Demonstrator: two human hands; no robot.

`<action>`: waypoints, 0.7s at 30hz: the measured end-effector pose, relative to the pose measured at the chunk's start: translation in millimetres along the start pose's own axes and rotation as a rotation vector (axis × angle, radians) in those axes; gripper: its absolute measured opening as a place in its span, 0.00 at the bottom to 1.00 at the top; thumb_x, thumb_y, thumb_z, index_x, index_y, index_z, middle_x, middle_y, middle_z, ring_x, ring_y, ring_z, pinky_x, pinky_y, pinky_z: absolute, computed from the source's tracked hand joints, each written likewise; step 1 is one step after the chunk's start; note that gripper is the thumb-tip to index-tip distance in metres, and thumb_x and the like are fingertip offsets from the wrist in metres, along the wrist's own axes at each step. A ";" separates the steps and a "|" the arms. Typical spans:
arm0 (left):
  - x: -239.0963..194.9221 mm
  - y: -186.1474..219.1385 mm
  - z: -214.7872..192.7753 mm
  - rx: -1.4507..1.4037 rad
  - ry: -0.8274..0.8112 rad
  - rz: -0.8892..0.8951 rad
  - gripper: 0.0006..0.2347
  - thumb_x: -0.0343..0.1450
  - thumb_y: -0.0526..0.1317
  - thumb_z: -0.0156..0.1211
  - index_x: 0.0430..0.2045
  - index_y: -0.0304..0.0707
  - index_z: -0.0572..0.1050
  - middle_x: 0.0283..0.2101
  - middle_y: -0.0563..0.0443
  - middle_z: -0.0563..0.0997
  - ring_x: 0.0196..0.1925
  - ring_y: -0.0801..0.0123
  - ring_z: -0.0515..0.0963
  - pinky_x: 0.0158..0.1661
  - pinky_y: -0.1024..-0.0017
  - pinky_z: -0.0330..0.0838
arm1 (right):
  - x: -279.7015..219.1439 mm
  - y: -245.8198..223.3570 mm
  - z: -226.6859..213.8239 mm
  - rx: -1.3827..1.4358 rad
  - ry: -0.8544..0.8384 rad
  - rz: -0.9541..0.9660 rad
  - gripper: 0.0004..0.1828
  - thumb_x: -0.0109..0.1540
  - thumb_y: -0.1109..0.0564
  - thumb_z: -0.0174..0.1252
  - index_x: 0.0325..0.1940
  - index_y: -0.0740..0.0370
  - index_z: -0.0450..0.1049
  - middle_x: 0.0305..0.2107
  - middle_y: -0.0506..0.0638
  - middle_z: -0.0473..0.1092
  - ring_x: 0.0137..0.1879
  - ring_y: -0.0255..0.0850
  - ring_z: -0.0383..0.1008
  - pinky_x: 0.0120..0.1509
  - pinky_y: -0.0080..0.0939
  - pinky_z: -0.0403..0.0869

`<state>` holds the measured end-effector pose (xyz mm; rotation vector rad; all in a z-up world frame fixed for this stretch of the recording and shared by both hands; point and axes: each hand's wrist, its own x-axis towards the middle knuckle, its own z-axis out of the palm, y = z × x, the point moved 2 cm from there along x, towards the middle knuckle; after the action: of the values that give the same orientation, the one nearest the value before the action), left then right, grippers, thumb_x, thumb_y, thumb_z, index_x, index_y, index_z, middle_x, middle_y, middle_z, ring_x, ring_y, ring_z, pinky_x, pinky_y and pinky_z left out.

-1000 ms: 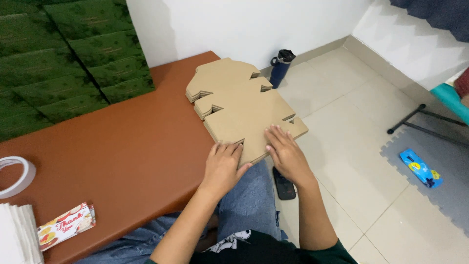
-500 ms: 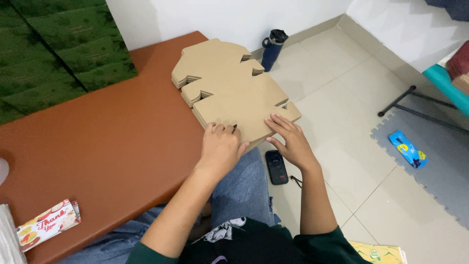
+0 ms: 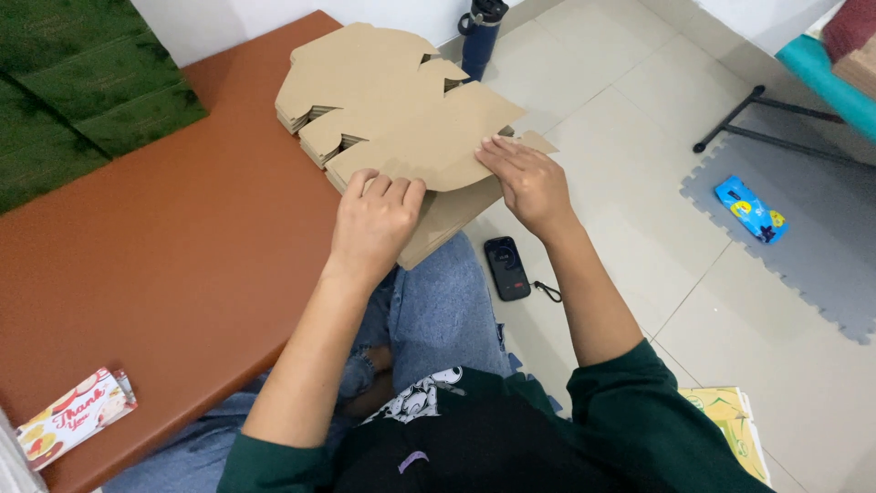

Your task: The person assembles a flat cardboard piece into a box by folding the sides and tucking the flaps. They then place a small packet inside the box, close the lid, and stack the finished box with others.

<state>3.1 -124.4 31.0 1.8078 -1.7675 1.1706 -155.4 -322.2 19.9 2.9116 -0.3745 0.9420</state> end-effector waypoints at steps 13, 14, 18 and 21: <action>-15.7 -29.2 -25.7 -0.306 -0.179 -0.289 0.03 0.69 0.38 0.65 0.33 0.45 0.78 0.25 0.59 0.79 0.32 0.69 0.83 0.47 0.71 0.71 | 13.3 -16.2 -17.7 0.210 -0.092 0.098 0.02 0.62 0.56 0.65 0.39 0.50 0.81 0.33 0.44 0.80 0.47 0.41 0.81 0.64 0.44 0.73; -16.5 -30.2 -24.8 -0.340 -0.203 -0.321 0.03 0.69 0.37 0.65 0.33 0.46 0.77 0.25 0.58 0.79 0.32 0.68 0.83 0.47 0.71 0.71 | 17.9 -18.4 -21.5 0.228 -0.116 0.104 0.02 0.61 0.58 0.65 0.38 0.52 0.81 0.31 0.45 0.80 0.45 0.42 0.81 0.64 0.45 0.73; -14.0 -31.8 -31.9 -0.408 -0.258 -0.385 0.03 0.68 0.36 0.66 0.32 0.46 0.78 0.25 0.57 0.81 0.34 0.67 0.84 0.49 0.70 0.71 | 26.6 -19.5 -24.1 0.222 -0.150 0.086 0.03 0.58 0.60 0.68 0.35 0.55 0.82 0.29 0.49 0.80 0.43 0.45 0.82 0.64 0.45 0.73; -15.9 -32.4 -39.6 -0.348 -0.216 -0.360 0.03 0.68 0.36 0.67 0.31 0.47 0.79 0.24 0.57 0.81 0.33 0.67 0.85 0.50 0.71 0.71 | 27.0 -28.7 -28.6 0.232 -0.124 0.071 0.04 0.57 0.60 0.69 0.35 0.56 0.83 0.28 0.50 0.80 0.42 0.46 0.82 0.65 0.44 0.73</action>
<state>23.5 -79.6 52.2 1.9766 -1.5431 0.5117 -143.5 -296.4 59.5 3.1987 -0.4027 0.8694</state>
